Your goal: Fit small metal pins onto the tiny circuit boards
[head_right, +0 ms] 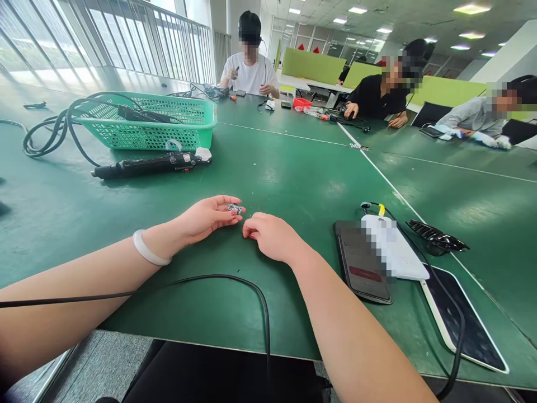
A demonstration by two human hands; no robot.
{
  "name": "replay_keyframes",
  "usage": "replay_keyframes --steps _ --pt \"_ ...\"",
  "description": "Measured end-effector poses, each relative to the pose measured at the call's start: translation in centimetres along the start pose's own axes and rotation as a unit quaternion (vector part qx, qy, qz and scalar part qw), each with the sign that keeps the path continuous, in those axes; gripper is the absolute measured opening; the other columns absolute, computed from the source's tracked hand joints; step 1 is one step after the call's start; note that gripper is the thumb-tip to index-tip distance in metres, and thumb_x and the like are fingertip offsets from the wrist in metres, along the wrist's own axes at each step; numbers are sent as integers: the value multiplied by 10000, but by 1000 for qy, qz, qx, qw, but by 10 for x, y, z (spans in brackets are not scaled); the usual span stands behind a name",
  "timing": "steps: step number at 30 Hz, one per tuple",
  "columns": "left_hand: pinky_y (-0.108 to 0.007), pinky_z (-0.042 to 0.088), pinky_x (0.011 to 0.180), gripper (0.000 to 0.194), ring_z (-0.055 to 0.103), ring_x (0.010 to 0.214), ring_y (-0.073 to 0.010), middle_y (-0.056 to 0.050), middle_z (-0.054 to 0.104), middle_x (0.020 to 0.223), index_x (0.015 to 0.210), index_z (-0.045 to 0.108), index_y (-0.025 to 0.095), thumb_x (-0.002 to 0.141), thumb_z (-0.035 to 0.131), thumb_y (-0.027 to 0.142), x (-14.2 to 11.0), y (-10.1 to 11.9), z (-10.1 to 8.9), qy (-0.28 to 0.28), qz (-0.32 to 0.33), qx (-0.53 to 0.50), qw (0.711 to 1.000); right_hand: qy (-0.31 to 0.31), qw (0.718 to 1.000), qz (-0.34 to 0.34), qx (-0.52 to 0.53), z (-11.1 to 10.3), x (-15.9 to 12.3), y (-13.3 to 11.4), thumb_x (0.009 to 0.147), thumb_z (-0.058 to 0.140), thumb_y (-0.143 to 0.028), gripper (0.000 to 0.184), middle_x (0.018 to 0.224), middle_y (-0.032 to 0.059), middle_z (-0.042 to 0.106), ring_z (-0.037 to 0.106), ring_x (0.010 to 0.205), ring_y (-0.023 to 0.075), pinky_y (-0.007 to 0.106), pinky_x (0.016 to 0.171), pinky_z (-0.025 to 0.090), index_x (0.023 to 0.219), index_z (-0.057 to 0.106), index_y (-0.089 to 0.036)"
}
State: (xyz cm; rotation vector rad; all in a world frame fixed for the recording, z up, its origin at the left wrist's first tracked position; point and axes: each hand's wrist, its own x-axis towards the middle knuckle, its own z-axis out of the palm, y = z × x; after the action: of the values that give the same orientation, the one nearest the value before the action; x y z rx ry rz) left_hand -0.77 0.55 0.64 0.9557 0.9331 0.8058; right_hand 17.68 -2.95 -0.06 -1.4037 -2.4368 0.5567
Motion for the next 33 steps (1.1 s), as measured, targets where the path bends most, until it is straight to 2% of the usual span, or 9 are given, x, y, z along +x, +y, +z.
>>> replay_keyframes --steps 2,4,7,11,15,21,23,29,33 --pt "-303 513 838 244 652 739 -106 -82 684 902 995 560 110 778 582 2 0 0 0 2 1 1 1000 16 1000 14 6 -1 -2 4 823 481 -112 182 870 -7 599 521 746 108 252 667 380 816 625 -224" --pt "-309 511 850 234 658 757 -114 -85 684 906 985 553 111 780 578 2 1 0 0 3 0 2 1000 41 998 51 4 -2 -4 5 817 551 -216 87 862 -5 608 521 716 116 257 632 382 856 628 -229" --pt "-316 503 870 222 665 774 -121 -94 682 921 978 546 108 784 574 4 1 0 1 4 0 5 1000 59 994 92 -11 -1 -3 2 785 610 -318 138 861 8 620 522 694 127 266 606 388 880 651 -227" --pt "-324 497 887 214 671 797 -130 -111 679 951 986 544 105 793 565 13 1 0 0 4 -4 7 1000 53 992 107 -35 -1 -2 -1 823 522 -226 142 839 4 629 527 698 127 269 606 390 799 663 -230" --pt "-326 496 900 283 673 819 -132 -101 683 950 981 548 111 744 582 -40 0 0 0 -6 -6 16 1000 54 992 109 -38 -2 -2 0 818 545 -247 116 824 -3 627 530 701 130 268 604 394 796 658 -235" --pt "-329 493 911 202 677 816 -130 -101 686 925 971 550 103 796 545 2 1 -2 0 -7 -8 20 1000 57 990 114 -63 -1 0 5 836 497 -179 173 828 5 632 548 750 140 274 650 385 743 638 -218" --pt "-333 491 914 217 678 819 -131 -97 690 912 969 550 103 784 552 -9 1 -2 0 -15 -4 24 1000 83 988 115 -69 -2 0 5 839 491 -166 176 821 6 627 548 750 142 274 653 382 741 629 -216" --pt "-354 488 911 303 673 810 -134 -81 699 884 964 553 109 705 626 -31 0 -3 -1 -50 2 44 998 221 970 77 -60 -1 0 -10 871 473 -182 179 832 21 634 554 745 151 277 640 383 770 619 -204" --pt "-358 480 910 317 667 841 -141 -87 702 894 943 570 112 671 685 -1 0 -5 -1 -78 11 44 996 244 965 49 -84 9 6 -17 882 449 -175 196 852 35 639 556 754 155 281 634 387 800 625 -201"
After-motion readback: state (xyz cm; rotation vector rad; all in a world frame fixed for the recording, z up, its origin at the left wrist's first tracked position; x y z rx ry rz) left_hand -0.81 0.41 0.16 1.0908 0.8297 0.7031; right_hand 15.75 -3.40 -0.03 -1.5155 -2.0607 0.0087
